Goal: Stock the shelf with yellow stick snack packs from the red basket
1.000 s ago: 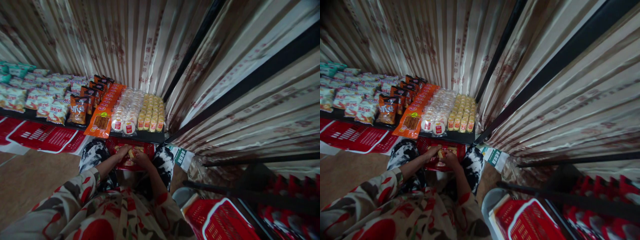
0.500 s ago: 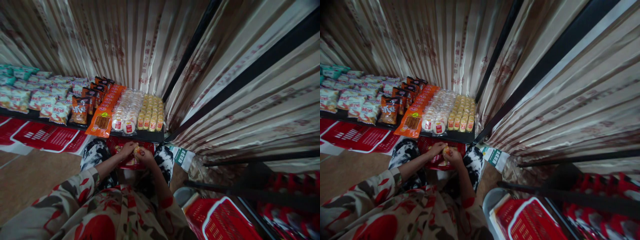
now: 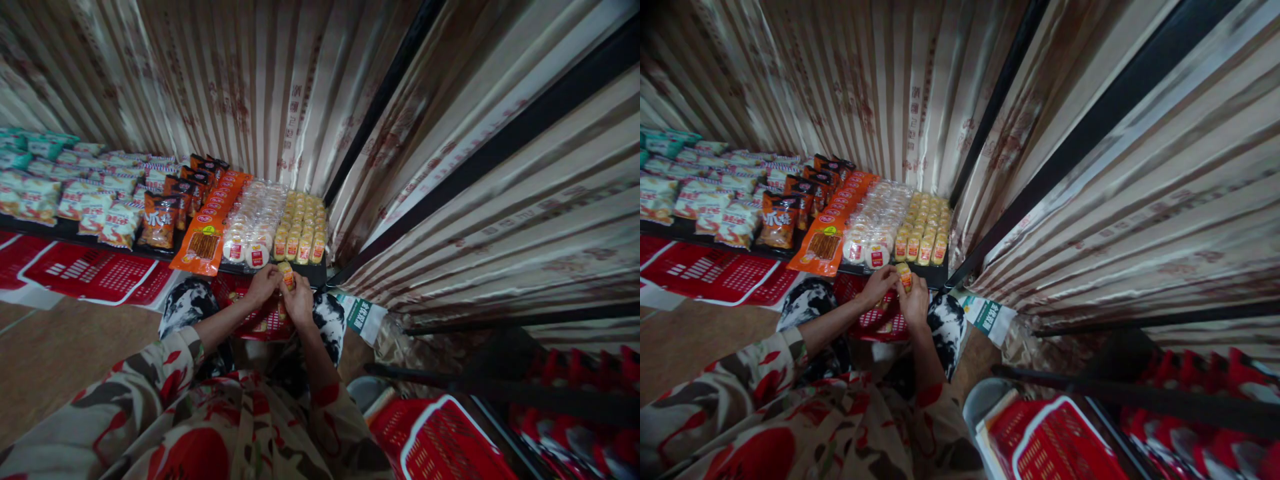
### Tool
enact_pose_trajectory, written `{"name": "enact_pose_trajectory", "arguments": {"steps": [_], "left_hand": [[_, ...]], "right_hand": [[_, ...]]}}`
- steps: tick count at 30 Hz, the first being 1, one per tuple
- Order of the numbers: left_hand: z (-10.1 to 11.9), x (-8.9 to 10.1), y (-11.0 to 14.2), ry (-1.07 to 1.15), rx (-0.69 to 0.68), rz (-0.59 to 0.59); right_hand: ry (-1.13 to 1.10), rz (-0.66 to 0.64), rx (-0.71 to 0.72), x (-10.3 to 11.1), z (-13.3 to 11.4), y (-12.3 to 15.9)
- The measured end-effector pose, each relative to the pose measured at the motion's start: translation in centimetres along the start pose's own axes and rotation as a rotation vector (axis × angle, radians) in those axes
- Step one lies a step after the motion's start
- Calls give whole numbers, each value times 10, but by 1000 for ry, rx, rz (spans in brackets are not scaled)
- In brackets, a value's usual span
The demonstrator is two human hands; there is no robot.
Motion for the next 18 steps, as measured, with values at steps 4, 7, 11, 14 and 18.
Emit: {"name": "enact_pose_trajectory", "arguments": {"steps": [4, 7, 11, 14, 18], "left_hand": [[12, -1, -10, -222, -59, 78], [21, -1, -18, -372, -113, 116], [30, -1, -28, -480, -151, 145], [31, -2, -35, -518, -140, 150], [28, -4, -42, -577, -150, 154]], "right_hand": [[-28, 59, -18, 0, -5, -11], [-85, 87, -58, -2, -6, -20], [-233, 124, -41, -7, -5, -26], [-322, 166, -9, -10, -4, -26], [-383, 207, -15, -16, 0, -25]]}}
Point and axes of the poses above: each hand's wrist, its own y-axis away from the middle knuckle, its own x-axis out of the back of the hand, z = x × y, the point moved 4 cm from there along -y, towards the middle knuckle, and after that the axes turned 13 degrees about -z, right-handed, at the moved point
